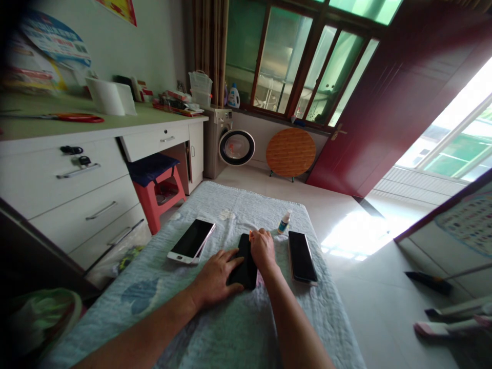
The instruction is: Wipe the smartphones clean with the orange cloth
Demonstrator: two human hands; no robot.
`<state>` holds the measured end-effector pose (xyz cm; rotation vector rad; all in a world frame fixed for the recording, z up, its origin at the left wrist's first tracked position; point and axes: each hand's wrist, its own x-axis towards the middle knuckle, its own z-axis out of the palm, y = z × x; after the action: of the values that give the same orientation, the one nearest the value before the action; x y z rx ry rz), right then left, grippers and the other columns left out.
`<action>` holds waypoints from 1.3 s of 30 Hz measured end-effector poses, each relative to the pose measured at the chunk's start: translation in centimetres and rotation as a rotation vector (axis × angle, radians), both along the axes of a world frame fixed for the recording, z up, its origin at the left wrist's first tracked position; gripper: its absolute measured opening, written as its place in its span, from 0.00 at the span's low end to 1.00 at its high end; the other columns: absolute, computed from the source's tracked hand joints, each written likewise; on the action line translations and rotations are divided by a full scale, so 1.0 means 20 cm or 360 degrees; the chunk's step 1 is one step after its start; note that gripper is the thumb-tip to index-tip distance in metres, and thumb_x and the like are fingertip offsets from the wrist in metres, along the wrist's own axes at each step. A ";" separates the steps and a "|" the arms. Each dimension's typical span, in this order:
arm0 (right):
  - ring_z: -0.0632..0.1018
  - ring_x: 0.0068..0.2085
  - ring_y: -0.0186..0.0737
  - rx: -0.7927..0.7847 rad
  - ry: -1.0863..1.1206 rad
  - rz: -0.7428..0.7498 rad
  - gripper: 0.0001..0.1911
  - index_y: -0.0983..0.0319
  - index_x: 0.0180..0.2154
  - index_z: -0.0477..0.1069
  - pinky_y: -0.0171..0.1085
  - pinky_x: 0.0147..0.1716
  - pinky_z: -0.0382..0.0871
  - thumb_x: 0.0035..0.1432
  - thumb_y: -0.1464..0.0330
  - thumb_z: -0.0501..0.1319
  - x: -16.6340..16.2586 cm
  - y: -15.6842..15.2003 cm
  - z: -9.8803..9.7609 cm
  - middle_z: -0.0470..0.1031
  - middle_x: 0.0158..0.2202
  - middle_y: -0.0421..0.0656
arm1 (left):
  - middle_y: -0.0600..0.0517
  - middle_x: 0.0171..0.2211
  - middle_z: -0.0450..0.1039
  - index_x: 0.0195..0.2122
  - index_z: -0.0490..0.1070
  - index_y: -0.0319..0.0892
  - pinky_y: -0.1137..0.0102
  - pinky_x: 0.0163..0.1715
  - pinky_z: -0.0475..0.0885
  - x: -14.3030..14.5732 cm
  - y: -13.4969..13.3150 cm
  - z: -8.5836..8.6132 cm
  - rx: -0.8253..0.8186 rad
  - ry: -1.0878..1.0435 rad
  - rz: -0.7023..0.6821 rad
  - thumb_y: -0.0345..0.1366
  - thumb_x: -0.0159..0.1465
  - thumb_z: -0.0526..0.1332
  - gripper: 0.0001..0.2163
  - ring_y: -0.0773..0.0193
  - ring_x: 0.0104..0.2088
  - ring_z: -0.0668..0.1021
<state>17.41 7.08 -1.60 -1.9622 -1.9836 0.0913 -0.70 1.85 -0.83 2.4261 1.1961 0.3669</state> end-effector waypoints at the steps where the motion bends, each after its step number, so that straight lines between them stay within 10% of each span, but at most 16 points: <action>1: 0.70 0.39 0.40 0.0001 0.0010 0.0005 0.14 0.61 0.34 0.76 0.34 0.42 0.58 0.66 0.70 0.52 -0.01 0.01 0.00 0.73 0.35 0.45 | 0.42 0.62 0.63 0.59 0.68 0.45 0.52 0.60 0.60 0.00 0.00 0.00 -0.0001 -0.0007 -0.0002 0.53 0.55 0.66 0.32 0.43 0.59 0.67; 39: 0.70 0.38 0.39 -0.0063 -0.0128 0.0108 0.15 0.62 0.36 0.75 0.36 0.41 0.56 0.67 0.72 0.50 0.02 0.07 0.01 0.74 0.37 0.45 | 0.43 0.62 0.63 0.58 0.68 0.44 0.54 0.59 0.61 0.00 -0.01 0.00 0.0031 -0.0022 -0.0005 0.53 0.56 0.65 0.31 0.43 0.58 0.67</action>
<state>17.88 8.44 -1.41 -1.9522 -2.1152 0.0701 -0.79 1.73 -0.90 2.4377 1.1883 0.3958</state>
